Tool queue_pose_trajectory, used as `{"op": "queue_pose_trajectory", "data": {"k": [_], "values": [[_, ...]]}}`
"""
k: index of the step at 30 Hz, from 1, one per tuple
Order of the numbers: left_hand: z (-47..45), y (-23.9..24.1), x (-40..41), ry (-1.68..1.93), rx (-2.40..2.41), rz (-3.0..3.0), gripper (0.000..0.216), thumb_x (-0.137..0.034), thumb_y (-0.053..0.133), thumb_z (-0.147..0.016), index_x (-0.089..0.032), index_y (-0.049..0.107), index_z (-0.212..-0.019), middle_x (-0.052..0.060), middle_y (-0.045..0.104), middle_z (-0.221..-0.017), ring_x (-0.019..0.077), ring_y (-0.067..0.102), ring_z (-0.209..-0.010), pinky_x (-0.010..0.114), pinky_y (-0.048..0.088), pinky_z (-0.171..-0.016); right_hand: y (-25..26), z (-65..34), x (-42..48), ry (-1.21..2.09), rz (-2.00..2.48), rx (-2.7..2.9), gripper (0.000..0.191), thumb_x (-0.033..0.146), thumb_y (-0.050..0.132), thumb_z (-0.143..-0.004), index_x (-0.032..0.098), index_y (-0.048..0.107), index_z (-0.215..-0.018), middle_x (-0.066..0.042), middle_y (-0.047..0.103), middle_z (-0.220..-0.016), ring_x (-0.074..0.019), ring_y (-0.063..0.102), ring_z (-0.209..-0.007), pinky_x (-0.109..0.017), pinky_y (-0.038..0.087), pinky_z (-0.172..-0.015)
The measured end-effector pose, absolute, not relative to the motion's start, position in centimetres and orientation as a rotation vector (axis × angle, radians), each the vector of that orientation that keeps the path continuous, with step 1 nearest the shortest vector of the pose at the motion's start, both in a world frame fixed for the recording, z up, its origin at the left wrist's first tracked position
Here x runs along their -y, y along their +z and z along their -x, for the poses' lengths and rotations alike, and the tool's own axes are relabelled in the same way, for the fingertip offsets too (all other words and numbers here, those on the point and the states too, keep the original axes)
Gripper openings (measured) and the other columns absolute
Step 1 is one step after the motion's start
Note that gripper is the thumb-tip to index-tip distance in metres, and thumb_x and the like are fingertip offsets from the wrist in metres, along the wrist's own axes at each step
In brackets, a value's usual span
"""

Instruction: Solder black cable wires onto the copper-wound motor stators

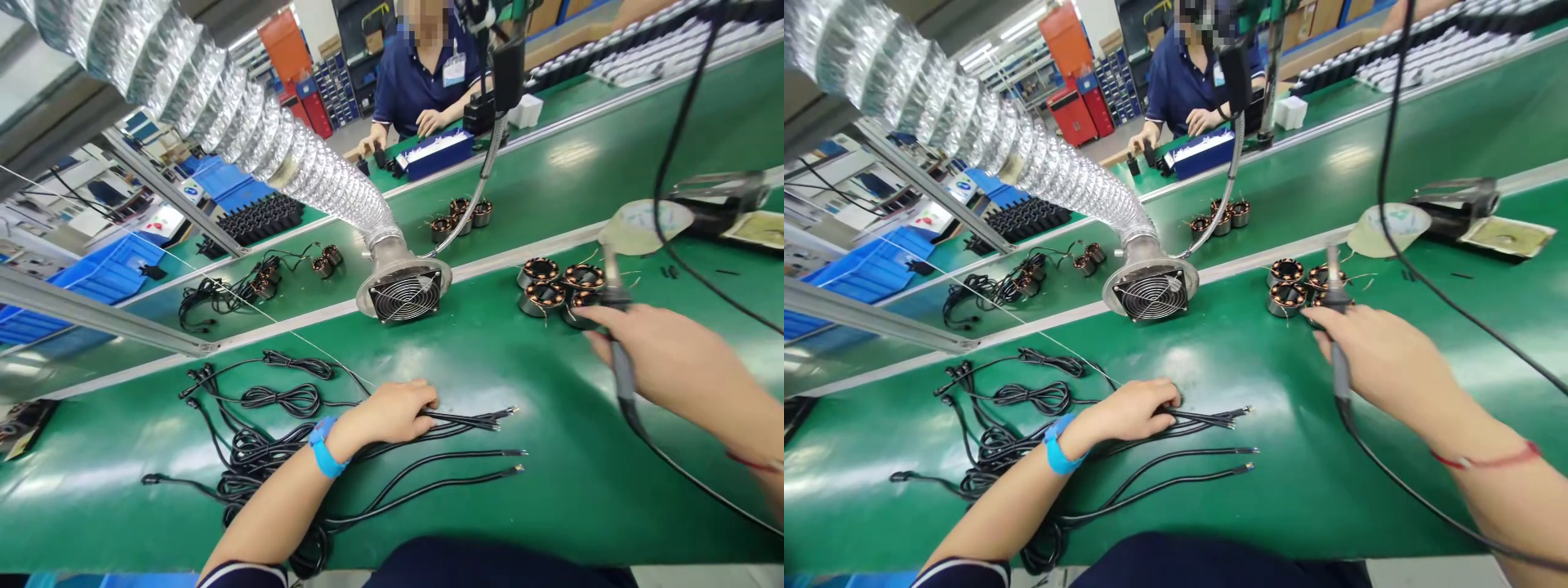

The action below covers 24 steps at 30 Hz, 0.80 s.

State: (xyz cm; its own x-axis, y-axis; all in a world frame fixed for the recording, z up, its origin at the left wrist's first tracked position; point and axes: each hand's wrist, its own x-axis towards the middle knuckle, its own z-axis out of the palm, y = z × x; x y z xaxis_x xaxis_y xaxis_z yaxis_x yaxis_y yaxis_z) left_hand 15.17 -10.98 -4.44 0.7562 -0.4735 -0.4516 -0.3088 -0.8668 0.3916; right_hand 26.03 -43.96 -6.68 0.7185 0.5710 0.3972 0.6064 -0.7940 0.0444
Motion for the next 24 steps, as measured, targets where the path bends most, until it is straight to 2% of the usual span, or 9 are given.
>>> {"op": "queue_pose_trajectory", "data": {"k": [3,6,12,17,21,24], "values": [[-15.0,-5.6,10.3,-0.581,0.524,-2.571,0.03,-0.035,0.041,-0.098,-0.017,0.061,-0.111,0.008,0.065,-0.108,0.0181,0.062,-0.098,0.028,0.047,-0.087,-6.9,-28.5,41.6,-0.649,2.818,1.185,0.035,0.024,0.035,-0.095,0.013,0.065,-0.108,-0.011,0.065,-0.075,-0.0247,0.059,-0.074,-0.034,0.04,-0.069],[-15.0,-6.6,9.4,-0.433,0.441,-2.552,0.043,-0.031,0.025,-0.102,-0.016,0.066,-0.104,0.008,0.068,-0.101,0.0173,0.062,-0.098,0.028,0.046,-0.091,-6.9,-29.7,40.3,-0.652,2.843,1.193,0.032,0.022,0.037,-0.095,0.012,0.066,-0.104,-0.01,0.065,-0.072,-0.024,0.058,-0.074,-0.033,0.037,-0.071],[-15.0,-7.8,9.0,-0.394,0.475,-2.618,0.041,-0.03,0.03,-0.101,-0.016,0.068,-0.103,0.007,0.069,-0.096,0.018,0.064,-0.093,0.028,0.048,-0.085,-6.3,-30.1,39.3,-0.666,2.884,1.109,0.03,0.02,0.04,-0.094,0.009,0.067,-0.102,-0.012,0.066,-0.068,-0.0241,0.058,-0.068,-0.034,0.036,-0.07],[-14.9,-8.1,9.2,-0.34,0.569,-2.668,0.039,-0.029,0.031,-0.101,-0.018,0.069,-0.101,0.006,0.07,-0.091,0.017,0.064,-0.088,0.026,0.048,-0.078,-5.3,-27.9,37.2,-0.66,2.867,1.097,0.029,0.02,0.043,-0.092,0.01,0.069,-0.1,-0.009,0.067,-0.063,-0.021,0.058,-0.056,-0.032,0.036,-0.059],[-14.9,-8.3,9.0,-0.286,0.564,-2.682,0.038,-0.03,0.033,-0.1,-0.017,0.069,-0.102,0.006,0.071,-0.091,0.0176,0.065,-0.085,0.027,0.049,-0.076,-4.0,-25.0,36.8,-0.718,2.739,1.01,0.034,0.03,0.042,-0.097,0.017,0.065,-0.118,-0.006,0.075,-0.081,-0.0188,0.065,-0.062,-0.03,0.046,-0.063],[-15.0,-8.7,8.8,-0.22,0.525,-2.666,0.038,-0.031,0.034,-0.1,-0.017,0.069,-0.102,0.007,0.072,-0.091,0.0176,0.066,-0.086,0.027,0.049,-0.076,-3.1,-24.4,40.1,-0.767,2.582,0.638,0.043,0.046,0.04,-0.096,0.024,0.06,-0.126,-0.007,0.075,-0.096,-0.021,0.068,-0.069,-0.032,0.049,-0.061]]}}
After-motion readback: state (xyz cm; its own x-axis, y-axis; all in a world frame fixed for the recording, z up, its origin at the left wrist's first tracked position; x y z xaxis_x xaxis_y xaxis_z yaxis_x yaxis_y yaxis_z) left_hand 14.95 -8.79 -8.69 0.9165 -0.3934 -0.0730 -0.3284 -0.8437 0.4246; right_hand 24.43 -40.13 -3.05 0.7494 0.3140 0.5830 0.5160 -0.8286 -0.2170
